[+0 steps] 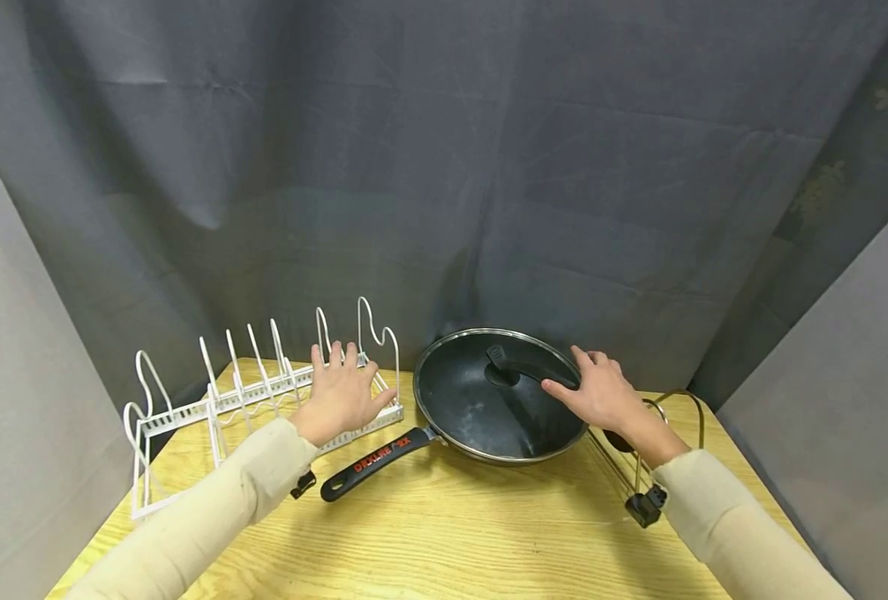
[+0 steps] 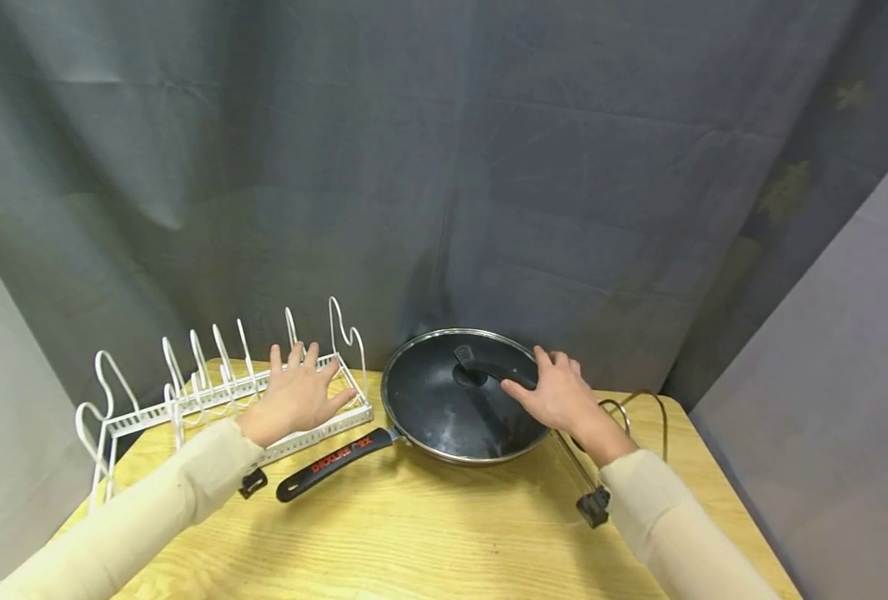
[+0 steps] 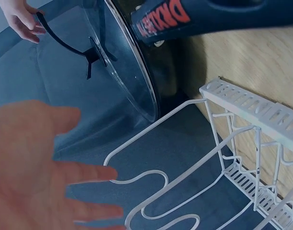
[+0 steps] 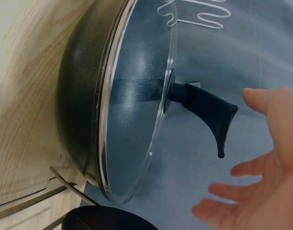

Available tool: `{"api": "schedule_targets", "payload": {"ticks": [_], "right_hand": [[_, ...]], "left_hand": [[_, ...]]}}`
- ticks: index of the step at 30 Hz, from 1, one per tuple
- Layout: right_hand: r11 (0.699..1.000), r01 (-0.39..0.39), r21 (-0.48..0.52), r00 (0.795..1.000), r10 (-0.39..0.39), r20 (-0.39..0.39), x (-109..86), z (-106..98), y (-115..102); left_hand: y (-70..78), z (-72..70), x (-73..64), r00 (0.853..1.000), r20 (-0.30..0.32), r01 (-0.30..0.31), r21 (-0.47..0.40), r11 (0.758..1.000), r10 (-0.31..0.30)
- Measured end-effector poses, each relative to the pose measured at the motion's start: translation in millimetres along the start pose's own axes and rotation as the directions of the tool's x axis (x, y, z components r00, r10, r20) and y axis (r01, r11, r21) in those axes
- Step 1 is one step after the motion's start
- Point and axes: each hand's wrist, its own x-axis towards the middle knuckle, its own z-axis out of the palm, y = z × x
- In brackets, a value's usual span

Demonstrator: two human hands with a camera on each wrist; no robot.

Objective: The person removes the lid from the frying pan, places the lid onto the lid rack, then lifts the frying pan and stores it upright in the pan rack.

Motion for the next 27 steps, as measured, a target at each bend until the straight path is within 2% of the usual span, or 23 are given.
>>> {"api": "schedule_targets", "payload": {"ticks": [4,8,13,15,18,22,25,27], "right_hand": [[1.0,0.013,0.002,1.0,-0.013,0.006,1.0,0.5,1.7],[0.999,0.037,0.009,0.999,-0.038,0.005,1.9,1.3,4.4],[0.998,0.051,0.022,0.999,-0.051,0.003,4.6,4.7,7.9],[0.998,0.05,0.033,0.999,-0.051,0.004,6.0,5.6,8.7],[0.998,0.051,0.047,0.999,-0.052,0.011,7.9,6.3,9.7],[0.996,0.047,0.071,0.998,-0.049,0.028,9.3,7.5,10.5],[0.995,0.049,0.091,0.998,-0.052,0.034,9.2,8.2,10.6],[0.992,0.049,0.112,0.998,-0.054,0.039,9.1,8.7,10.7]], "left_hand": [[0.0,-0.9,-3.4,0.996,-0.065,-0.062,-0.012,0.998,0.061],[0.4,-0.5,-7.2,0.986,-0.125,-0.113,0.011,0.993,0.114],[2.8,2.6,-13.5,0.971,-0.156,-0.177,0.029,0.984,0.18],[4.2,4.4,-16.1,0.969,-0.144,-0.202,0.016,0.979,0.202],[6.1,7.5,-19.0,0.969,-0.095,-0.231,-0.022,0.973,0.228],[8.9,13.7,-21.8,0.977,0.01,-0.212,-0.137,0.968,0.215],[11.4,19.4,-23.8,0.974,0.075,-0.191,-0.231,0.954,0.213],[12.7,23.2,-25.4,0.969,0.096,-0.192,-0.28,0.941,0.226]]}}
